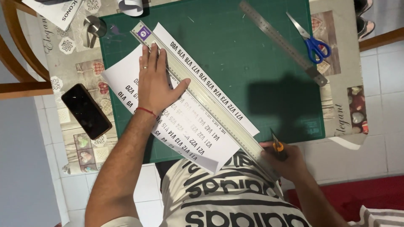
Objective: Cutting a printed sheet of paper using a ruler and a utility knife on a cutting mat
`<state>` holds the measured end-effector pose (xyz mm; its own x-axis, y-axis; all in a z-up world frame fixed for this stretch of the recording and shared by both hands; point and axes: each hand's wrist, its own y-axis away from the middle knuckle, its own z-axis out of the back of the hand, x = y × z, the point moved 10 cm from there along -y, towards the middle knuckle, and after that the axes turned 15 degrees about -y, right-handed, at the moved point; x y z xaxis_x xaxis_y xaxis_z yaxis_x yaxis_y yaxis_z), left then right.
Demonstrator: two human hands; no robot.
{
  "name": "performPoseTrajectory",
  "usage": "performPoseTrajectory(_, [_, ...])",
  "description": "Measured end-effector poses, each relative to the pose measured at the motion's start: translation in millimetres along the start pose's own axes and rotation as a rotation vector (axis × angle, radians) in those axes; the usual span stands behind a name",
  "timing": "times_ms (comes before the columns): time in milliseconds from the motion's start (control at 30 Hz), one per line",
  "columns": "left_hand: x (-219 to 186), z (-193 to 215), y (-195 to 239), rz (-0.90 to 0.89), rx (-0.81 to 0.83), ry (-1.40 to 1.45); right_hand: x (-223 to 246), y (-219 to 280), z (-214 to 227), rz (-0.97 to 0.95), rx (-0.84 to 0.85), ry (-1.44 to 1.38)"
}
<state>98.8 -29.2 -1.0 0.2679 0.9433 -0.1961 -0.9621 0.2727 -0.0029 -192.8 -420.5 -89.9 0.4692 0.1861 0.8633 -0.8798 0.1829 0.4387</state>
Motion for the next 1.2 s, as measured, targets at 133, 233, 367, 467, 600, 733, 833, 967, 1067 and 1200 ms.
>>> performPoseTrajectory(133, [1, -2, 0, -0.004, -0.011, -0.002, 10, 0, -4, 0.010, 0.051, -0.107])
performPoseTrajectory(233, [1, -1, 0, -0.011, -0.019, -0.006, 12, -1, -6, 0.044, 0.068, -0.143])
performPoseTrajectory(367, [1, -2, -1, -0.020, -0.037, -0.014, 4, -3, -9, 0.114, 0.096, -0.221])
performPoseTrajectory(467, [1, -2, 0, -0.030, -0.042, -0.023, -16, -6, -7, 0.112, 0.105, -0.241])
performPoseTrajectory(600, [1, -3, -1, -0.033, -0.039, -0.024, 6, -5, -13, 0.142, 0.092, -0.246])
performPoseTrajectory(733, [0, -1, 0, -0.032, -0.049, -0.024, -10, -5, -11, 0.137, 0.111, -0.279])
performPoseTrajectory(833, [1, 1, 0, -0.028, -0.061, -0.012, -5, -6, -14, 0.128, 0.111, -0.312])
performPoseTrajectory(967, [5, -2, -1, -0.014, -0.080, 0.021, 6, -7, -19, 0.129, 0.131, -0.361])
performPoseTrajectory(1067, [-6, 11, -1, -0.030, -0.054, 0.008, 13, 0, -26, 0.315, 0.329, -0.399])
performPoseTrajectory(1200, [-6, 6, -1, -0.046, -0.044, 0.006, -1, -2, -22, 0.164, 0.288, -0.309])
